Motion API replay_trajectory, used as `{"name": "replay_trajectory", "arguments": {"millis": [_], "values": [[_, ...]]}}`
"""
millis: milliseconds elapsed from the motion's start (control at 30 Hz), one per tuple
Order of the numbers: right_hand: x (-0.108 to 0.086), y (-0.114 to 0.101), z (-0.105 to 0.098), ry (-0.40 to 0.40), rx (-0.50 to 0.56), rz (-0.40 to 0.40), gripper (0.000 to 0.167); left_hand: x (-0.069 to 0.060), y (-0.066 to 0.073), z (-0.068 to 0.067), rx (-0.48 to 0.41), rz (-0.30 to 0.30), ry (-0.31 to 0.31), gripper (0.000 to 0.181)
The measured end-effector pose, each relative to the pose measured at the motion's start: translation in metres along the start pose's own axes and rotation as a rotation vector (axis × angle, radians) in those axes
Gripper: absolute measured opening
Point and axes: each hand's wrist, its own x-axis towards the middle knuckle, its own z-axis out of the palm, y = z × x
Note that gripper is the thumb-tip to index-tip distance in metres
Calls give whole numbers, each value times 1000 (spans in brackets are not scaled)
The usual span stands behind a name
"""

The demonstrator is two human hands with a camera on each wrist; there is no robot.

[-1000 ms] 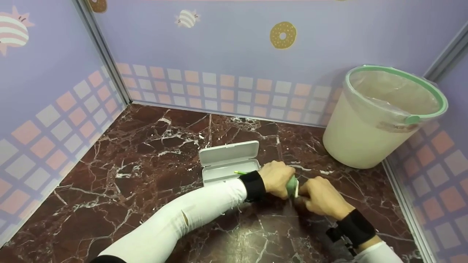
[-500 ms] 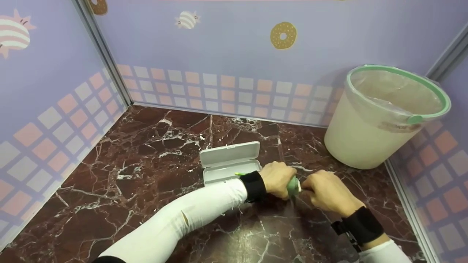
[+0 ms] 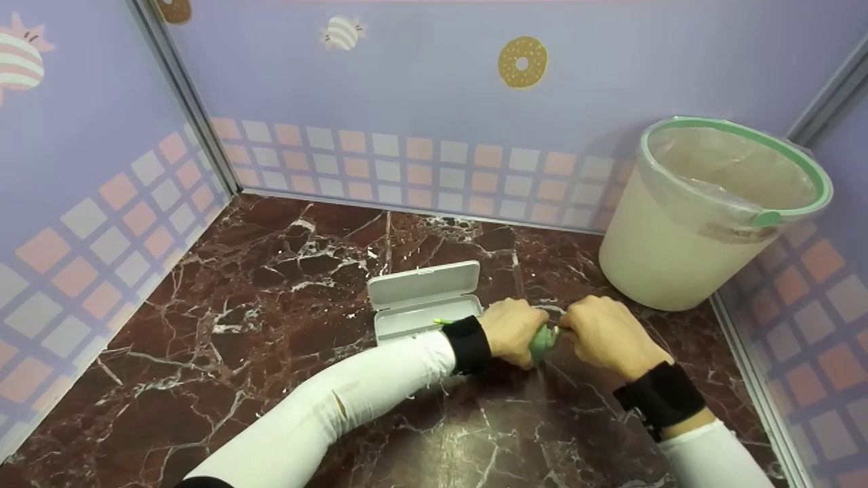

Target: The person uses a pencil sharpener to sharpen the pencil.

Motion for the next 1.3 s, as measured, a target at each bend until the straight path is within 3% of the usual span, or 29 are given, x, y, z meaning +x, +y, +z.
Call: {"name": "replay_trajectory", "arguments": {"millis": [300,567,767,1033,1300], "values": [[16,5,-8,-90,107,92,31,-4,-3,4,-21,12,23,33],[28,7,-5,-95,103,87,34,-6,-6,7,-21,13,21,34],[35,17,20,-15,60,67,40,-7,-7,6,-11,7,21,37],[20,29,62,-51,179,80,41,-4,-1,9,-27,25,17,33],[3,26,79,94,121,-24,44,-2,-3,3,-34,4,5,32]]}}
